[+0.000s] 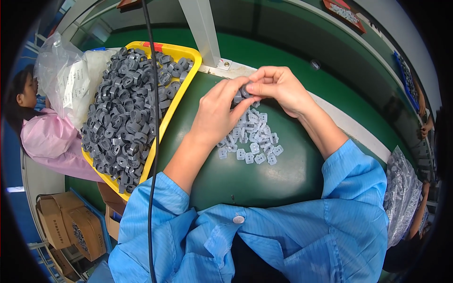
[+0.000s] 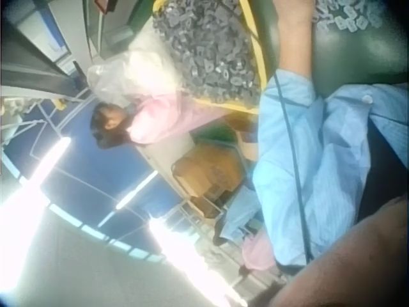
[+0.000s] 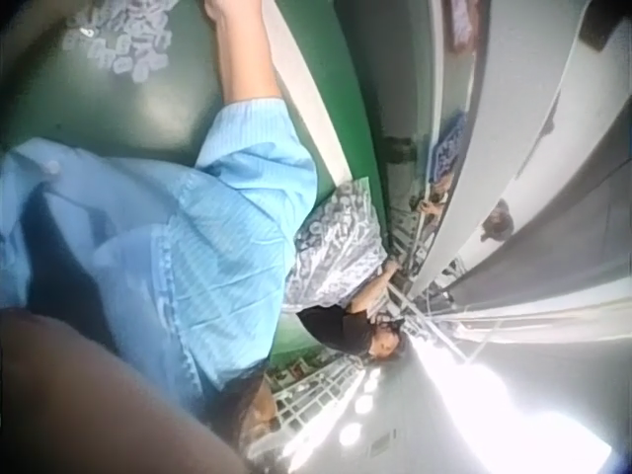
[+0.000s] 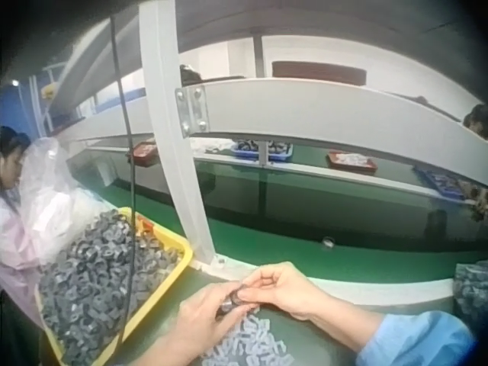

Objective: The person fits small white plastic clips into grey plastic circular components by hand, assembling them on a production line.

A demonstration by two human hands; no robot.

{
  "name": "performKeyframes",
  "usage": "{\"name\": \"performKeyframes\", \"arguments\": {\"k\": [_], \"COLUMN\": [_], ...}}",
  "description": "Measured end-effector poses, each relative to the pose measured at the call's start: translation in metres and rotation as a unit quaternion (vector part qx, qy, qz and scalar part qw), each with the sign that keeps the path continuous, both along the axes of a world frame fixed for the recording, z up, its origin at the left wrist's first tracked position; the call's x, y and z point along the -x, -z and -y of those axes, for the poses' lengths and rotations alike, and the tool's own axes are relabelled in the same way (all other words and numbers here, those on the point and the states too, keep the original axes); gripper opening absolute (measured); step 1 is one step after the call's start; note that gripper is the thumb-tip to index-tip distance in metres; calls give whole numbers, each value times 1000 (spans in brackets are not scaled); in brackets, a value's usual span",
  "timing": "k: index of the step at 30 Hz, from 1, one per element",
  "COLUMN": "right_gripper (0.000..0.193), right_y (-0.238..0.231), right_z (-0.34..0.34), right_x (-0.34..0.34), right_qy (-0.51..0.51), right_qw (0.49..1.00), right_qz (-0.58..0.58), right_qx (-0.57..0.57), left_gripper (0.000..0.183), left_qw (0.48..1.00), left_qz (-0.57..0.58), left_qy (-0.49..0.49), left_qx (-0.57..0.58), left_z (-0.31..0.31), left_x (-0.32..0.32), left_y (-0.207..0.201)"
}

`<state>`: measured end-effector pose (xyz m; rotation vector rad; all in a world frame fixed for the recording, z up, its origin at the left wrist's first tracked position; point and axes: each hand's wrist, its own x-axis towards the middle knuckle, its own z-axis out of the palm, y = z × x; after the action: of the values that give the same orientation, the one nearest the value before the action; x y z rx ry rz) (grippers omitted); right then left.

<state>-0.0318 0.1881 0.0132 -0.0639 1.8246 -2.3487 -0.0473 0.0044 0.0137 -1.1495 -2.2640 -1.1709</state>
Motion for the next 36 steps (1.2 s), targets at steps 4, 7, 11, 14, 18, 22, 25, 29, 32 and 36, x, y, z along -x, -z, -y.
{"name": "performKeyframes", "arguments": {"k": [4, 7, 11, 14, 18, 22, 25, 29, 32, 36], "right_gripper": [13, 13, 11, 17, 18, 18, 20, 26, 18, 21], "right_y": [-10, -24, -20, -7, -2, -1, 21, 19, -3, -8], "right_z": [-11, -10, -3, 0, 18, -8, -63, -55, -25, -2], "right_x": [0, -4, -7, -4, -2, 12, 37, 27, -7, -18], "right_qy": [-92, -96, -48, -32, 6, 30, 124, 328, 87, -21], "right_qw": [991, 981, 981, 995, 993, 998, 982, 655, 865, 867], "right_qz": [-18, -27, -39, -47, -87, -53, -1, -346, -206, -163], "right_qx": [-94, -165, -182, -79, 74, 19, -144, -586, -449, -470], "left_gripper": [36, 35, 36, 40, 37, 33, 33, 34, 38, 39], "left_qw": [998, 996, 998, 999, 959, 941, 935, 889, 880, 885], "left_qz": [19, 22, -15, 4, 232, 281, 261, 398, 415, 400], "left_qy": [49, 66, 41, 36, -5, -9, 36, 47, 47, 49], "left_qx": [27, 51, 50, -5, -162, -186, -236, -223, -226, -235], "left_z": [9, 11, 9, 5, -9, 2, 2, 10, 13, 10], "left_x": [6, 7, 5, 6, -8, 8, 19, 17, 21, 18], "left_y": [-3, -9, -5, -4, -11, 13, 9, 8, 10, 9]}}
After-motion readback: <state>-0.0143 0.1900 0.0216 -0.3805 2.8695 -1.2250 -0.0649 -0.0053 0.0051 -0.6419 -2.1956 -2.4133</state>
